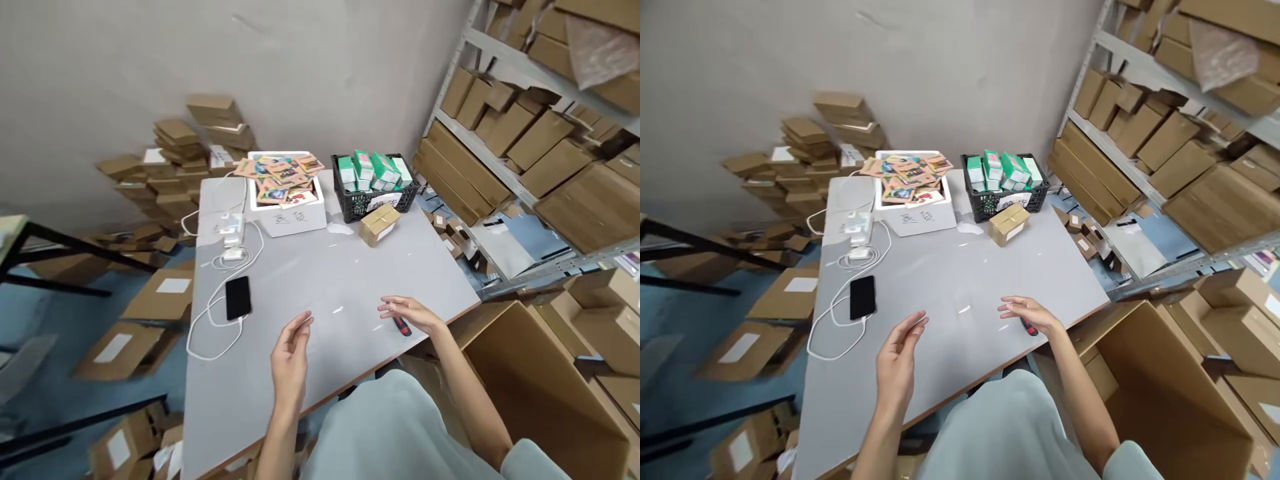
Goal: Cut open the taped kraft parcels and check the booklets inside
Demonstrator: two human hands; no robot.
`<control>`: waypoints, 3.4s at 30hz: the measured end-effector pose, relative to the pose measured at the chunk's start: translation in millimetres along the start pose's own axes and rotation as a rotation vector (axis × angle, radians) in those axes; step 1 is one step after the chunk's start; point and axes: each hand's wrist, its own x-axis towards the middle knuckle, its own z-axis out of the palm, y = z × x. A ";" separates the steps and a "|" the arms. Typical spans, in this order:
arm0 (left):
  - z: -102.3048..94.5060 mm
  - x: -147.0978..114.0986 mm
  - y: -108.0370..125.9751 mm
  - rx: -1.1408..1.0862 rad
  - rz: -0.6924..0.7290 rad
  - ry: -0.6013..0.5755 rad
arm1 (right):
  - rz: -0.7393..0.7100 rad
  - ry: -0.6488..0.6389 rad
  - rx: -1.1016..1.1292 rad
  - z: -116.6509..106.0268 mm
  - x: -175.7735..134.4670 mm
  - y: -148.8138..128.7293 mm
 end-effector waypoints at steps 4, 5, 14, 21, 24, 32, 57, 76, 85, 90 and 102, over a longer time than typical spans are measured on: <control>49.5 12.4 6.3 0.085 -0.046 -0.071 | -0.034 0.064 0.109 -54.6 1.1 -4.3; 63.2 16.5 6.6 0.115 -0.051 -0.102 | -0.042 0.076 0.133 -66.4 4.1 -5.2; 183.6 53.3 -4.4 0.363 -0.113 -0.342 | -0.030 0.120 0.377 -133.2 39.5 15.1; 251.9 32.4 -16.4 0.417 -0.186 -0.579 | -0.033 0.142 0.499 -148.1 15.2 35.5; 259.9 18.3 -20.1 0.450 -0.182 -0.725 | -0.083 0.194 0.538 -150.4 -9.2 46.3; 243.6 -45.5 -45.2 0.373 -0.171 -0.897 | -0.233 0.435 0.572 -112.6 -124.1 92.9; 241.6 -329.5 -119.4 0.520 -0.240 -1.769 | -0.297 1.226 0.710 90.5 -449.6 249.0; 242.9 -710.0 -204.6 0.772 -0.188 -2.073 | -0.507 1.668 0.941 105.3 -729.9 467.8; 326.6 -778.2 -244.1 0.798 -0.246 -1.903 | -0.502 1.508 0.885 -16.6 -814.5 499.6; 396.9 -833.2 -268.5 0.747 -0.351 -1.748 | -0.398 1.467 0.844 -98.5 -879.9 501.7; 605.7 -978.4 -258.0 0.471 -0.339 -1.735 | -0.213 1.593 0.784 -280.2 -1036.8 511.6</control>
